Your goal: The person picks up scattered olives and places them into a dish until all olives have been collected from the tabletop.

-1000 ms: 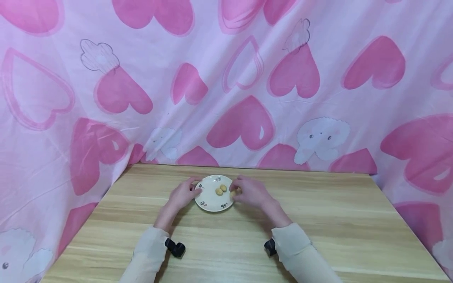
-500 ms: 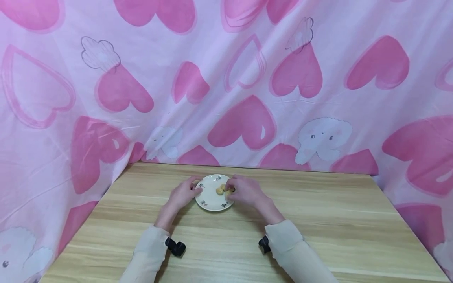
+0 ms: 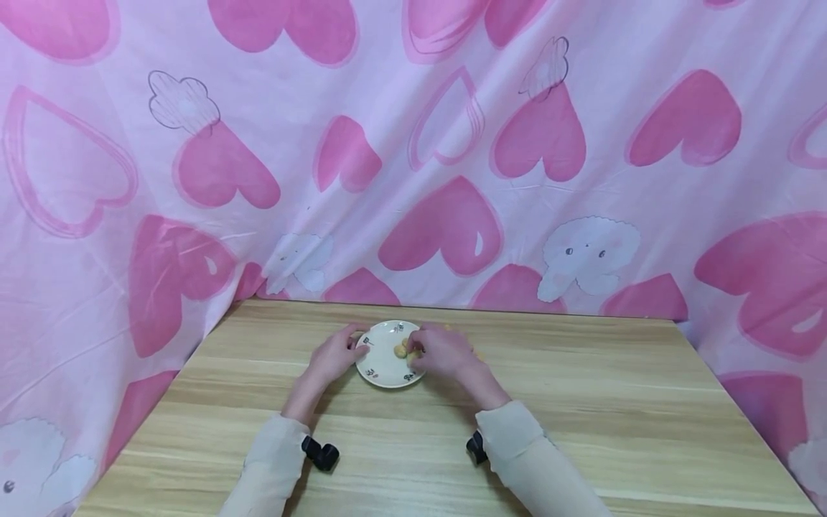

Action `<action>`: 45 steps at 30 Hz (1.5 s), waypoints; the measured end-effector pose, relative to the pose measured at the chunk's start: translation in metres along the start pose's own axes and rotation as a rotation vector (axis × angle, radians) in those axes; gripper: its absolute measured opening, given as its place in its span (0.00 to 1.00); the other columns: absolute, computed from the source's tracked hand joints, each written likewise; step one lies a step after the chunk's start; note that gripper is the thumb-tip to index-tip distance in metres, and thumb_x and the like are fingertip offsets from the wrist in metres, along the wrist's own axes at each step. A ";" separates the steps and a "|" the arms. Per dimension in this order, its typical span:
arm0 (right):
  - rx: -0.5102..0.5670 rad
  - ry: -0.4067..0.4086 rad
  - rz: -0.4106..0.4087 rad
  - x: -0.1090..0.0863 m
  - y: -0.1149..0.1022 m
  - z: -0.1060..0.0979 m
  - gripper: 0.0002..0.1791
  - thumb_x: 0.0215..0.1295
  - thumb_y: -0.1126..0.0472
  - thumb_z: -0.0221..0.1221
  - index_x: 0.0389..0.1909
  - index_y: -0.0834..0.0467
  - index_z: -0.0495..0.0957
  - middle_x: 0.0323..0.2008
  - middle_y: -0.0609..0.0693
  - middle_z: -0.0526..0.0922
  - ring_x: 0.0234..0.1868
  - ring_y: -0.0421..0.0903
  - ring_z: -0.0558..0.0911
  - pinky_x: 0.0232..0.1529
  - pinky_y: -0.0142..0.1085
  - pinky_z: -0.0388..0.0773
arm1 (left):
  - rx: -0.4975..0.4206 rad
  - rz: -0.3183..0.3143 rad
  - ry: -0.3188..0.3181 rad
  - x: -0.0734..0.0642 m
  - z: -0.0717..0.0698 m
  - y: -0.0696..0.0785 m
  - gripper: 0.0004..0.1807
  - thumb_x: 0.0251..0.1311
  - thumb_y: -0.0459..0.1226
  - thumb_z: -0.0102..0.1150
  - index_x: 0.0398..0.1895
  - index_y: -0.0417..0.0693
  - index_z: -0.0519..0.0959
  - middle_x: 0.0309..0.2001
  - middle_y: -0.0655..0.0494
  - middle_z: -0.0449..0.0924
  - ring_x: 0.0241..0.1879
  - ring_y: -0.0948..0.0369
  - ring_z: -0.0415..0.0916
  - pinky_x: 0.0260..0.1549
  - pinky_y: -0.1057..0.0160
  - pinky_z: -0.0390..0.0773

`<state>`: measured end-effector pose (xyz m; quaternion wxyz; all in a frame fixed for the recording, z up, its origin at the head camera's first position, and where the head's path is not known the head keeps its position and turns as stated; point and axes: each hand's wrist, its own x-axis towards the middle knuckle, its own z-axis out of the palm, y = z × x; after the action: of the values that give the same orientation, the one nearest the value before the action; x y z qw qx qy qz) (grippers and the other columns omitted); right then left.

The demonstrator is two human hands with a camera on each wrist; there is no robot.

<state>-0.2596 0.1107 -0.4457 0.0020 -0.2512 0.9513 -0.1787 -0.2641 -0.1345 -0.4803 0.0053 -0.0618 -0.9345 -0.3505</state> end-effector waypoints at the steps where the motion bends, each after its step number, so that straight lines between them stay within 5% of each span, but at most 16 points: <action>1: -0.005 -0.001 0.005 0.000 0.000 0.001 0.11 0.50 0.53 0.72 0.36 0.43 0.84 0.36 0.38 0.78 0.34 0.39 0.74 0.36 0.38 0.72 | 0.002 0.003 0.003 0.000 0.000 0.000 0.24 0.63 0.43 0.62 0.63 0.57 0.76 0.28 0.58 0.74 0.27 0.61 0.69 0.29 0.62 0.64; 11: 0.000 -0.007 0.043 -0.002 -0.002 0.002 0.15 0.51 0.48 0.73 0.41 0.43 0.84 0.38 0.38 0.79 0.39 0.39 0.75 0.41 0.44 0.75 | -0.003 0.000 -0.003 0.001 0.002 -0.003 0.24 0.63 0.44 0.61 0.63 0.57 0.76 0.27 0.58 0.74 0.26 0.60 0.68 0.28 0.61 0.64; 20: 0.049 0.027 0.014 -0.014 0.005 -0.010 0.12 0.58 0.55 0.68 0.43 0.50 0.84 0.39 0.45 0.83 0.40 0.44 0.81 0.40 0.42 0.76 | 0.009 -0.005 -0.001 0.001 0.002 -0.002 0.24 0.63 0.44 0.62 0.63 0.57 0.76 0.28 0.58 0.74 0.27 0.60 0.69 0.29 0.61 0.64; 45: 0.080 0.077 0.104 -0.040 0.047 -0.028 0.07 0.61 0.57 0.66 0.41 0.48 0.84 0.39 0.41 0.84 0.45 0.43 0.82 0.47 0.47 0.79 | 0.005 0.008 0.007 0.002 0.003 -0.005 0.23 0.63 0.44 0.62 0.62 0.58 0.76 0.27 0.59 0.73 0.26 0.61 0.68 0.28 0.61 0.63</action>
<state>-0.2492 0.1775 -0.4394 -0.0151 -0.1939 0.9546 -0.2255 -0.2670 -0.1359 -0.4856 0.0104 -0.0643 -0.9350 -0.3485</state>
